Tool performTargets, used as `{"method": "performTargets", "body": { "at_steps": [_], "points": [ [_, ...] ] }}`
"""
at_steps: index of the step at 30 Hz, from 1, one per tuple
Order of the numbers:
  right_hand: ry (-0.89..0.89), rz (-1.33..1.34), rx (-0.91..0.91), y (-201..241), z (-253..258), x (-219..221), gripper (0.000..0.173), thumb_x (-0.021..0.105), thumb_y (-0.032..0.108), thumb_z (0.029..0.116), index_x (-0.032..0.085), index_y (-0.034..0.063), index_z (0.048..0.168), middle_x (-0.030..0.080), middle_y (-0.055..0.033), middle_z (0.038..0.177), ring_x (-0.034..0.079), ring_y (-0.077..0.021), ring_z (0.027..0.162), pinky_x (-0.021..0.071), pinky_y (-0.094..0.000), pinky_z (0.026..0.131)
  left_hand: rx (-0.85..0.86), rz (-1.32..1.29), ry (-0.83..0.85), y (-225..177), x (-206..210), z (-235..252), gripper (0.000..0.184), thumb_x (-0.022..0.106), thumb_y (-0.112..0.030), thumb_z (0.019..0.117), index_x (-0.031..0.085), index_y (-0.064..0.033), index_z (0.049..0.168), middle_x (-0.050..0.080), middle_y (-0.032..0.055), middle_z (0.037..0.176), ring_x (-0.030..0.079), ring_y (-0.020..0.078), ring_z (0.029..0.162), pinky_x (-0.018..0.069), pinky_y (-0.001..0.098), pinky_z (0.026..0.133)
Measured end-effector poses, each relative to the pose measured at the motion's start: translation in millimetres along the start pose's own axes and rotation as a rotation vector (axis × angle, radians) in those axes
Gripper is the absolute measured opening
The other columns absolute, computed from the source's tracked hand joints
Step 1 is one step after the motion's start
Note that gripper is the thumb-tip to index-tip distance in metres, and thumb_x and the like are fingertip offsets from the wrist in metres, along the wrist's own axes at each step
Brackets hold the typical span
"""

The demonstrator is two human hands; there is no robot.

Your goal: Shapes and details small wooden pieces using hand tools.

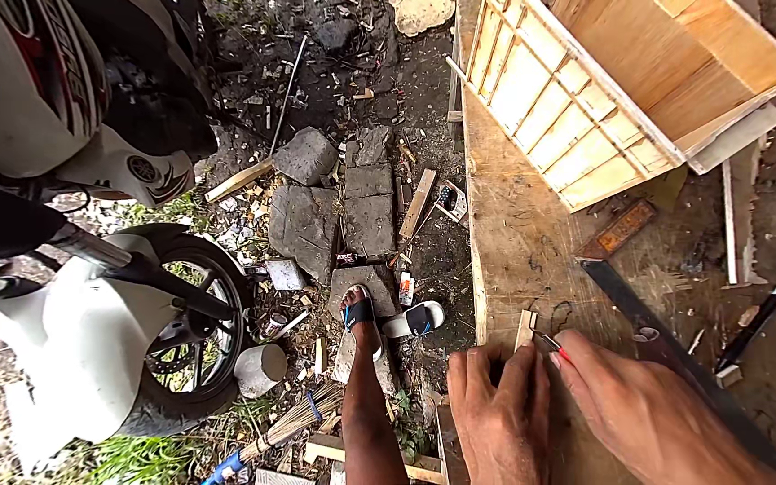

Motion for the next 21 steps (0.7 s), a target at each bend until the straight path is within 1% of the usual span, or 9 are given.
{"method": "performTargets", "body": {
  "at_steps": [3, 5, 9, 11, 15, 21],
  "points": [
    [0.102, -0.091, 0.049, 0.9, 3.2, 5.5, 0.031, 0.047, 0.024, 0.1038, 0.065, 0.0003, 0.097, 0.055, -0.0076, 0.053, 0.061, -0.0281, 0.042, 0.0468, -0.0402, 0.038, 0.002, 0.016, -0.014, -1.0, 0.8, -0.7, 0.010, 0.076, -0.024, 0.0863, 0.084, -0.0208, 0.091, 0.067, -0.0007, 0.084, 0.061, 0.0132, 0.084, 0.0488, 0.0256, 0.073],
    [0.119, -0.101, 0.061, 0.1, 5.0, 7.8, 0.033, 0.046, 0.025, 0.1045, 0.066, -0.0008, 0.100, 0.053, -0.0075, 0.050, 0.061, -0.0290, 0.042, 0.0475, -0.0404, 0.038, 0.008, 0.019, -0.031, -2.1, 1.3, -1.4, 0.010, 0.076, -0.023, 0.0860, 0.084, -0.0195, 0.090, 0.068, 0.0005, 0.084, 0.061, 0.0142, 0.084, 0.0492, 0.0262, 0.073],
    [0.129, -0.134, 0.045, 4.3, 5.3, 8.9, 0.028, 0.050, 0.023, 0.1031, 0.066, -0.0002, 0.104, 0.054, -0.0071, 0.050, 0.061, -0.0291, 0.042, 0.0482, -0.0401, 0.039, 0.028, -0.001, -0.059, -2.1, 1.9, -3.1, 0.010, 0.076, -0.022, 0.0849, 0.084, -0.0185, 0.089, 0.068, 0.0013, 0.083, 0.062, 0.0146, 0.084, 0.0498, 0.0266, 0.075],
    [0.105, -0.145, 0.040, 4.9, 4.5, 8.9, 0.028, 0.050, 0.022, 0.1027, 0.066, -0.0004, 0.104, 0.055, -0.0079, 0.052, 0.061, -0.0289, 0.042, 0.0481, -0.0400, 0.039, 0.031, -0.008, -0.067, -1.6, 2.4, -2.4, 0.009, 0.076, -0.023, 0.0849, 0.084, -0.0188, 0.089, 0.069, 0.0012, 0.084, 0.062, 0.0146, 0.084, 0.0498, 0.0266, 0.075],
    [0.013, -0.101, 0.026, 2.4, 1.8, 10.5, 0.032, 0.045, 0.024, 0.1029, 0.066, -0.0004, 0.100, 0.053, -0.0071, 0.051, 0.059, -0.0280, 0.040, 0.0467, -0.0399, 0.037, 0.024, 0.000, -0.088, -1.5, 2.2, -2.0, 0.015, 0.076, -0.024, 0.0852, 0.083, -0.0166, 0.096, 0.070, -0.0003, 0.085, 0.063, 0.0144, 0.085, 0.0501, 0.0276, 0.076],
    [0.016, -0.090, 0.048, 3.9, -1.3, 9.9, 0.030, 0.047, 0.023, 0.1025, 0.067, 0.0005, 0.101, 0.054, -0.0067, 0.051, 0.060, -0.0280, 0.041, 0.0474, -0.0409, 0.037, 0.016, -0.001, -0.114, -3.5, 1.1, -3.2, 0.012, 0.076, -0.022, 0.0838, 0.084, -0.0155, 0.088, 0.067, 0.0011, 0.079, 0.061, 0.0143, 0.081, 0.0492, 0.0251, 0.073]
  ]
}}
Point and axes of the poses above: each hand's wrist, its own z-axis towards the middle knuckle, its own x-axis out of the palm, y = z × x, the point moved 9 cm from there along z, towards the middle knuckle
